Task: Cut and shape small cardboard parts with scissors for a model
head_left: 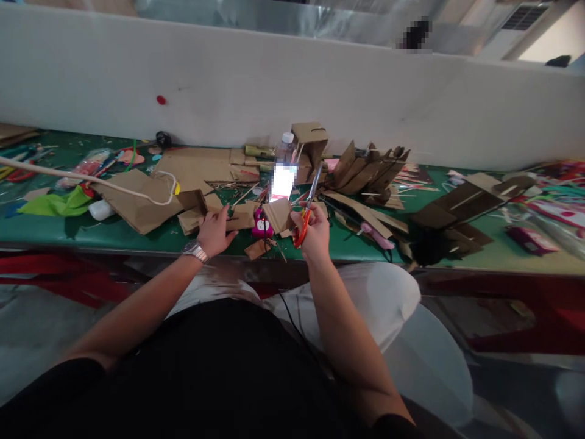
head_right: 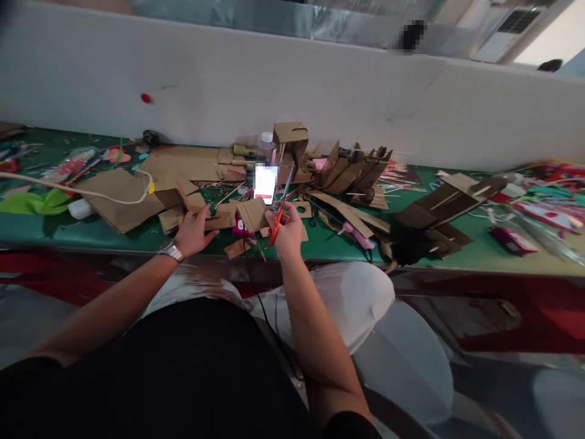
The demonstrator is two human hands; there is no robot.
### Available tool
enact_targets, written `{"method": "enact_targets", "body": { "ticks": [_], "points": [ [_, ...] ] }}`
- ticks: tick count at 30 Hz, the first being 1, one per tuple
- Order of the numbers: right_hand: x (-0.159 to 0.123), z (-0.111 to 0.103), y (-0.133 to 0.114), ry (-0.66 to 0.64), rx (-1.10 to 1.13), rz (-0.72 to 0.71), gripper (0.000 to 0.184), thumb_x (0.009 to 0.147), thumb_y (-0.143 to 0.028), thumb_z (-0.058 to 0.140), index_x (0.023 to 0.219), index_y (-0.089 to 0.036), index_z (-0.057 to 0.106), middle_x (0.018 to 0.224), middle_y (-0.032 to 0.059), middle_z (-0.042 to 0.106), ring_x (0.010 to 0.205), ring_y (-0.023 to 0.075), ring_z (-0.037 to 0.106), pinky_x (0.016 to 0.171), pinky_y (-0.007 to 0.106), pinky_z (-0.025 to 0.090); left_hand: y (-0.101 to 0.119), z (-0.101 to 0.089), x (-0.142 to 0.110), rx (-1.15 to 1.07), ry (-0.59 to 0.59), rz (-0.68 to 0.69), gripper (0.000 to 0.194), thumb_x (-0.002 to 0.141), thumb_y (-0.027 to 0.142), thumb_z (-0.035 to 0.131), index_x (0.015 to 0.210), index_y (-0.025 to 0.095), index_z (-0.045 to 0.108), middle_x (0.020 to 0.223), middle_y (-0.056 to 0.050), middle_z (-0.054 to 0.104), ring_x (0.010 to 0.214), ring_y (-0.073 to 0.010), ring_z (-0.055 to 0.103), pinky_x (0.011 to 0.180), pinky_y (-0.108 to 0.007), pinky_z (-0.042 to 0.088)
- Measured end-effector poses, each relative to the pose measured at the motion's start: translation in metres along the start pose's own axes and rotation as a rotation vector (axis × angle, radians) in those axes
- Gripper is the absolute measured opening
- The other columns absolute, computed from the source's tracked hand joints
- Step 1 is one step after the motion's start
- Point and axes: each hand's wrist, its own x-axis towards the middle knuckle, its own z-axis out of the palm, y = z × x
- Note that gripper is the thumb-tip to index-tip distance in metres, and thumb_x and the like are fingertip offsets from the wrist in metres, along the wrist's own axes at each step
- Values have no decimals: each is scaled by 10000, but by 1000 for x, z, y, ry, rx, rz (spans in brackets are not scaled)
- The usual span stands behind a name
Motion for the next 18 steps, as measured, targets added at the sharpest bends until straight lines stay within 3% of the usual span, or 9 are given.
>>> {"method": "enact_targets", "body": {
  "ticks": [5, 9, 14, 18],
  "points": [
    [3, -2, 1, -23, -6, 18, 556, 699, -471, 934, 1071, -249, 585, 719, -82, 633, 417, 62, 489, 378, 212, 422, 1, -3, -1, -67, 34, 72, 620, 879, 215, 677, 1485, 191, 549, 1268, -144, 762, 1244, -389, 629, 1061, -558, 389],
    [1, -1, -2, -72, -10, 56, 585, 661, -483, 959, 1052, -241, 598, 700, -75, 638, 442, 75, 512, 394, 214, 425, 0, -8, -13, -113, 79, 239, 541, 843, 91, 599, 1372, 191, 658, 1292, -137, 744, 1222, -333, 663, 1048, -504, 430],
    [-1, 2, -5, -110, -51, 96, 597, 620, -459, 974, 1056, -240, 631, 860, -14, 729, 513, 83, 548, 454, 231, 471, -3, -18, -30, -74, 198, 488, 516, 820, 78, 598, 1313, 168, 720, 1179, -139, 775, 1088, -321, 690, 967, -486, 480],
    [-2, 5, -1, -164, -111, 103, 586, 619, -462, 964, 1058, -236, 649, 807, -22, 709, 541, 104, 552, 500, 251, 485, -6, -27, -39, -64, 279, 623, 392, 808, 79, 603, 1137, 219, 764, 1085, -98, 801, 995, -285, 709, 918, -470, 489]
  ]
}}
